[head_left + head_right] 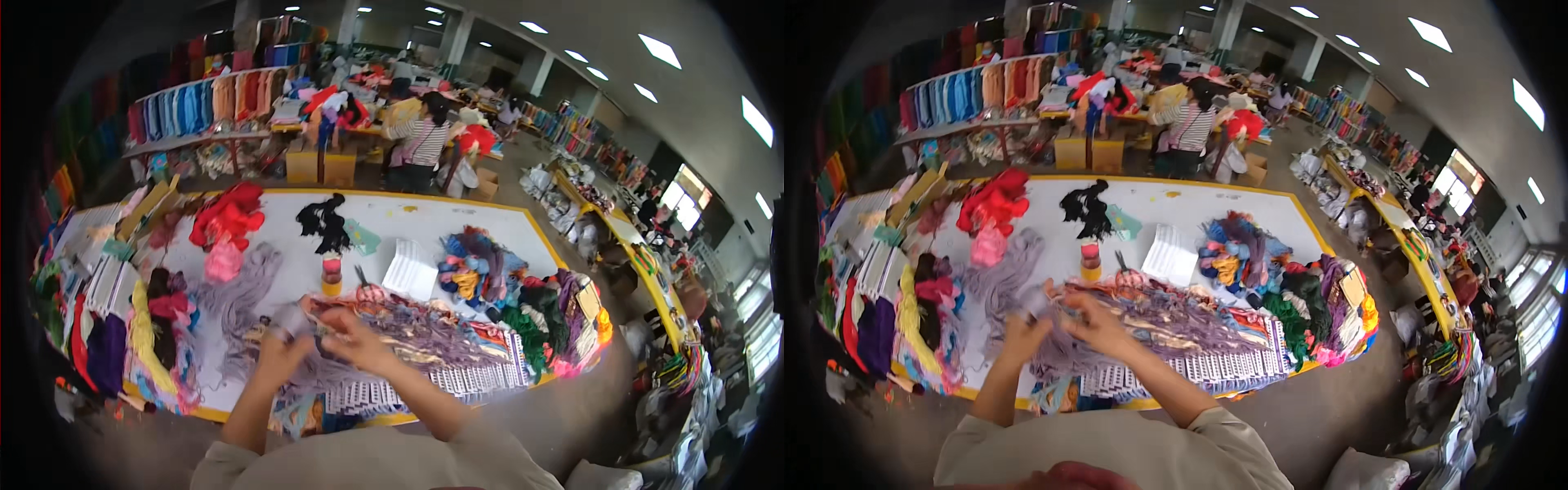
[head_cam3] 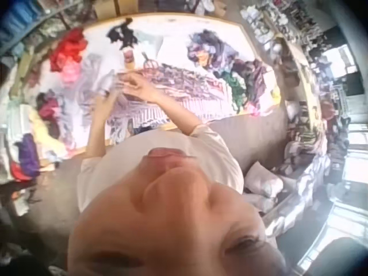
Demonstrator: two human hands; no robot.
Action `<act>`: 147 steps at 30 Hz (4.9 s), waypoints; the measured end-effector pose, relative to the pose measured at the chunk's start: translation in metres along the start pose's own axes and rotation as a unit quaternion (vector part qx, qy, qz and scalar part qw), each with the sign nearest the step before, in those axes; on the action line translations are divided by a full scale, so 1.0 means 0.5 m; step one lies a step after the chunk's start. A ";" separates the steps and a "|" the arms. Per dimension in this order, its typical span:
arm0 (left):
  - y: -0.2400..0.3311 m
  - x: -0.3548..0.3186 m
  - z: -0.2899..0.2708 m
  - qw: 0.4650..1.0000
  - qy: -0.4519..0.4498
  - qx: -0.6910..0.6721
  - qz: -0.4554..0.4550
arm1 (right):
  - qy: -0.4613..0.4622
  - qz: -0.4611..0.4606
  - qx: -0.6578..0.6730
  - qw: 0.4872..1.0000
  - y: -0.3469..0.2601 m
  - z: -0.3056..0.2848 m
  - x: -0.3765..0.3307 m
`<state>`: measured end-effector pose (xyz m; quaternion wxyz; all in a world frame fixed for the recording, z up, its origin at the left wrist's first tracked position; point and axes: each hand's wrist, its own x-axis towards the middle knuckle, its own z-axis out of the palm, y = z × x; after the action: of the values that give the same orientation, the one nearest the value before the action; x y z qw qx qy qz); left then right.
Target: Organizing various colors of embroidery thread by looping them through holes on a numbered card.
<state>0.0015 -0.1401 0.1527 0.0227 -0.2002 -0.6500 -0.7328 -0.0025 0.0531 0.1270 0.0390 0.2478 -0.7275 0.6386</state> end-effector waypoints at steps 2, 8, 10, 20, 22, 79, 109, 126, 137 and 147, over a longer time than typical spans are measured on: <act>0.012 -0.004 -0.027 0.915 -0.108 0.348 0.173 | -0.056 -0.042 0.016 0.997 0.029 0.043 -0.002; -0.117 -0.017 -0.113 0.938 -0.067 0.302 0.158 | -0.103 0.185 0.368 0.905 -0.019 0.046 -0.017; -0.163 -0.013 -0.147 0.945 -0.014 -0.246 -0.216 | -0.099 0.248 0.353 0.897 -0.051 0.054 0.002; -0.051 0.024 -0.163 0.923 0.087 -0.365 -0.088 | -0.025 0.075 -0.133 0.988 0.149 0.161 -0.116; -0.079 0.023 -0.193 0.919 0.081 -0.366 -0.120 | -0.042 0.168 -0.101 0.980 0.138 0.148 -0.134; -0.159 0.144 0.195 0.954 0.053 -0.242 -0.169 | 0.122 0.287 0.414 0.855 0.076 -0.201 0.034; -0.150 0.157 0.193 0.995 0.062 -0.046 -0.066 | 0.094 0.313 0.220 0.919 0.095 -0.176 0.067; -0.162 0.145 0.189 0.938 0.115 -0.256 -0.203 | 0.110 0.307 0.345 0.880 0.089 -0.172 0.068; -0.170 0.148 0.191 0.952 0.133 -0.227 -0.159 | 0.112 0.319 0.303 0.891 0.079 -0.168 0.074; -0.152 0.159 0.201 0.962 0.134 -0.192 -0.137 | 0.074 0.284 0.382 0.876 0.099 -0.170 0.071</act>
<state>-0.0674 -0.0138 0.1142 -0.0302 -0.0097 -0.5089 -0.8602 -0.0762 0.1259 0.1106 -0.1883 -0.0223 -0.4606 0.8671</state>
